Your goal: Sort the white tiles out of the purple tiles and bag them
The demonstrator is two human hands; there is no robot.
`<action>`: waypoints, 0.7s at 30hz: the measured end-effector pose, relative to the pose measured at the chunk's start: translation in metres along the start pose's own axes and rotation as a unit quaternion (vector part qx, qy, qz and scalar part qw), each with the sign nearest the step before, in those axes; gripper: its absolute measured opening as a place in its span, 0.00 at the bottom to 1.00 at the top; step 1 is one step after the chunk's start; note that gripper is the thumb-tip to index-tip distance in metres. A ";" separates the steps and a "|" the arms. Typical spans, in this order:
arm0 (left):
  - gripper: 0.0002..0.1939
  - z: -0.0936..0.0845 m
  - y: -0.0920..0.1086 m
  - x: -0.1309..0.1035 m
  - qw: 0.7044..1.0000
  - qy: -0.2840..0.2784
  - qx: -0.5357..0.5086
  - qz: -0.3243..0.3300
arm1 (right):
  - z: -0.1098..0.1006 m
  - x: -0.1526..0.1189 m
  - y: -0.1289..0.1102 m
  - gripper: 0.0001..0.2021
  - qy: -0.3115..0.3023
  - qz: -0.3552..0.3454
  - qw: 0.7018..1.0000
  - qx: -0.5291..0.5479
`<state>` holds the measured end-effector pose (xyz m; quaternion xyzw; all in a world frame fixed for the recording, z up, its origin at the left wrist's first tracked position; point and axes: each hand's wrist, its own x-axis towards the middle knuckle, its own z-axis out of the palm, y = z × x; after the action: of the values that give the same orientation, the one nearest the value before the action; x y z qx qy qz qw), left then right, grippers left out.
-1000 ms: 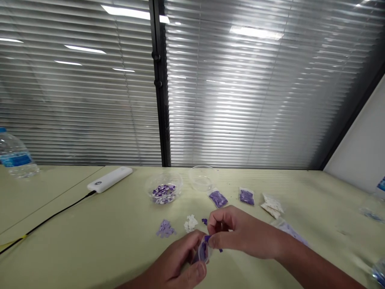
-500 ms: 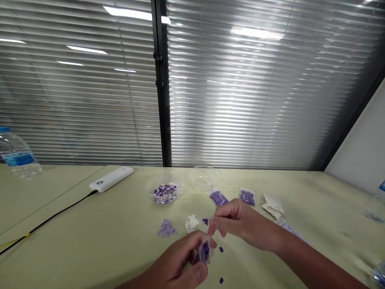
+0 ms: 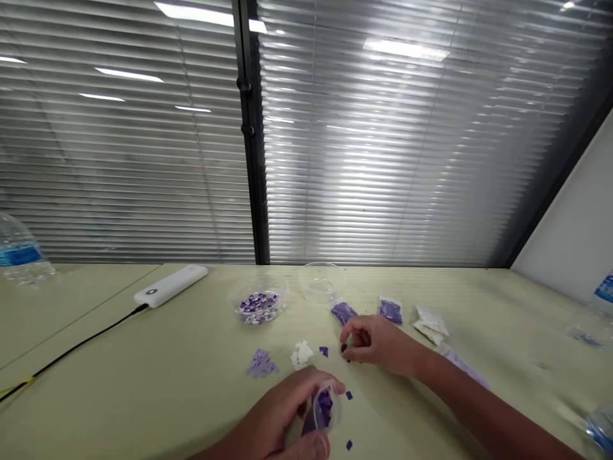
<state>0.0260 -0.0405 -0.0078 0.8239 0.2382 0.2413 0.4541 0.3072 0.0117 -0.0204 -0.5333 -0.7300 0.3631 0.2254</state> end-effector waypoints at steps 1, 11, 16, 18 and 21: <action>0.26 -0.001 -0.002 0.001 1.000 -0.002 0.016 0.020 | 0.001 0.001 0.001 0.08 -0.003 0.005 1.000 0.002; 0.28 -0.002 -0.012 0.005 0.993 -0.037 0.080 0.077 | 0.005 -0.005 -0.008 0.03 -0.017 0.012 1.000 -0.024; 0.25 -0.001 0.004 0.000 0.999 0.003 0.039 0.020 | -0.002 -0.012 -0.018 0.04 -0.040 -0.001 0.999 -0.021; 0.25 0.000 0.005 -0.001 1.000 0.013 0.025 0.002 | -0.007 -0.015 -0.024 0.06 -0.079 -0.001 0.997 0.008; 0.25 0.001 0.000 0.001 1.000 0.003 0.006 0.008 | -0.010 -0.019 -0.038 0.12 -0.147 -0.021 0.986 0.079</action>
<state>0.0275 -0.0410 -0.0079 0.8278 0.2346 0.2461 0.4462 0.2969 -0.0098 0.0166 -0.4390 -0.7356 0.4889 0.1647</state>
